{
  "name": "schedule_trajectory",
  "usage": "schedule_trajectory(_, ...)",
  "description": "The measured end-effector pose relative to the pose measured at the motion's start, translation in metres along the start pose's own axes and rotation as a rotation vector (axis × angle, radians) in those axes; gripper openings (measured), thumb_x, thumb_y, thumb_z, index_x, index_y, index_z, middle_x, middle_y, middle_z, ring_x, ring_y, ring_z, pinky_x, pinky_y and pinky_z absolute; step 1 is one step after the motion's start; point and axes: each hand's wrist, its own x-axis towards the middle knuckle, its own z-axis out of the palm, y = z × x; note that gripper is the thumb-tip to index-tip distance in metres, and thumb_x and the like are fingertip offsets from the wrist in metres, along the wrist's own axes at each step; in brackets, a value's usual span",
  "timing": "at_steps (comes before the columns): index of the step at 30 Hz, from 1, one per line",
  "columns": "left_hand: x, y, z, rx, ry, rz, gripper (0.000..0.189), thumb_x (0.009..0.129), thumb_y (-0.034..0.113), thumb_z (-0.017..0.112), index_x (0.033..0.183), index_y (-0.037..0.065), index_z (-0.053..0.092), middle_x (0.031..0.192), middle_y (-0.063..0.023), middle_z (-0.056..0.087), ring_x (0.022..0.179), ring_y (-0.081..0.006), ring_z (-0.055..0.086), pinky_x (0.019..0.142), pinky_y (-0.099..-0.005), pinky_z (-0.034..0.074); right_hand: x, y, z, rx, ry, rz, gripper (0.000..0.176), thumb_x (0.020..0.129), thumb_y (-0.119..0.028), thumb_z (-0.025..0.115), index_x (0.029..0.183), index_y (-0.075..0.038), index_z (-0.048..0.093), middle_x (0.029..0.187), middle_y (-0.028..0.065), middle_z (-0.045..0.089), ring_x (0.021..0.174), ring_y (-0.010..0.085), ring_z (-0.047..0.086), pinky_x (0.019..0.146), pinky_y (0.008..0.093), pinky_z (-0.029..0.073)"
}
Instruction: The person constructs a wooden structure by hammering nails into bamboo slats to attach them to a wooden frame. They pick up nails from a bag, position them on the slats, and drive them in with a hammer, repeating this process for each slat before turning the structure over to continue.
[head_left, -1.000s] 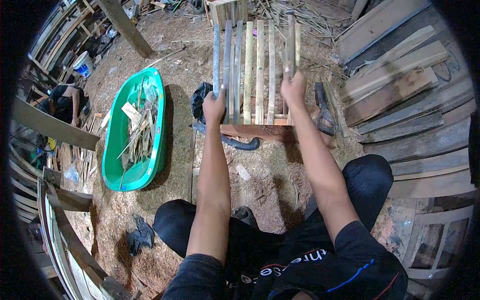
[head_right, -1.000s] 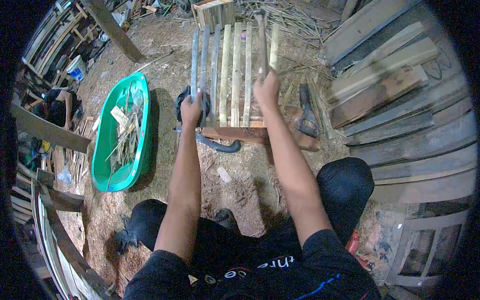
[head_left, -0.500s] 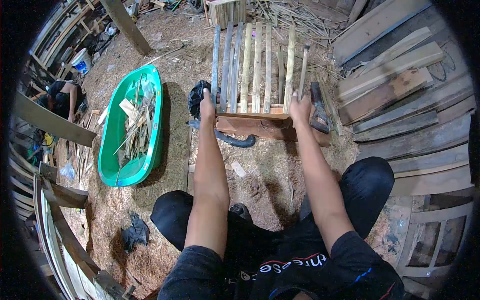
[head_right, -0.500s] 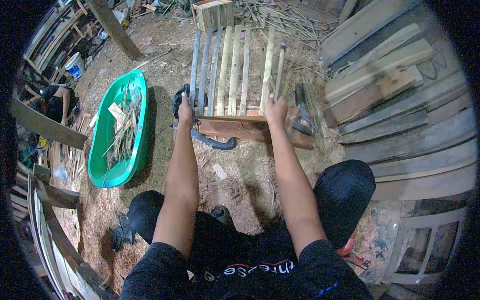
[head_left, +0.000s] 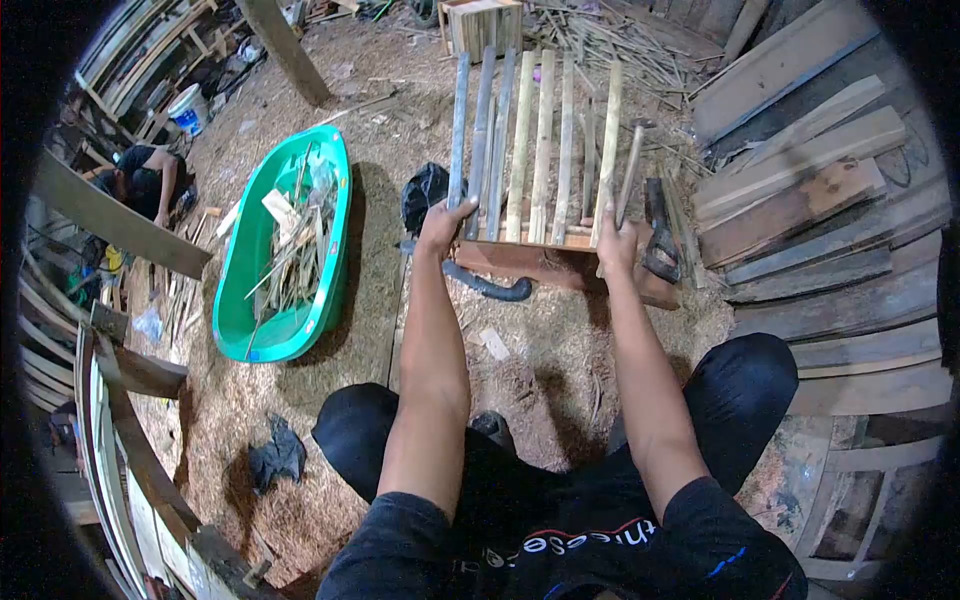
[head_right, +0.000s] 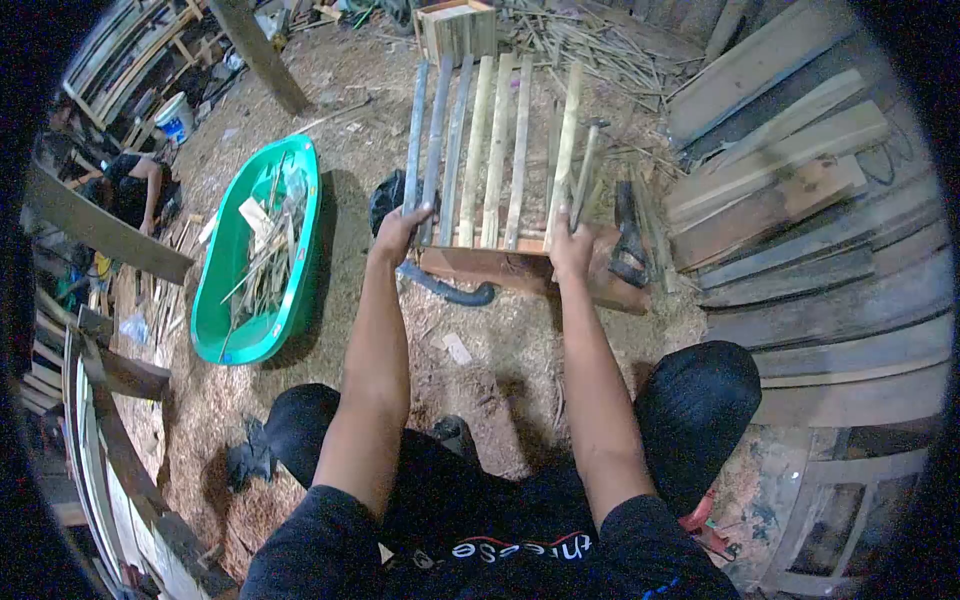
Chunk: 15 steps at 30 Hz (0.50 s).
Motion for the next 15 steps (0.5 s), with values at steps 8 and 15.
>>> schedule_trajectory(8,-0.018,0.014,0.012,-0.156,0.040,-0.008,0.017,0.084,0.019,0.077,0.091,0.006,0.069,0.084,-0.0021,0.069,0.074,-0.0119,0.061,0.070,-0.0269,0.046,-0.007,-0.002,0.004,0.065,0.048,-0.015,0.059,0.099,-0.054,0.049,0.090,0.000,0.069,0.073,0.0059,0.072,0.066,0.0131,0.062,0.066,0.0306,0.050)
schedule_trajectory(15,-0.027,0.026,0.021,-0.182,0.097,-0.051,0.017,0.083,0.017,0.077,0.089,0.003,0.071,0.082,-0.0048,0.070,0.070,-0.0145,0.063,0.066,-0.0291,0.049,-0.005,0.005,0.006,0.132,0.048,-0.007,0.058,0.098,-0.053,0.051,0.086,0.000,0.069,0.071,0.0079,0.071,0.063,0.0137,0.063,0.063,0.0301,0.051)
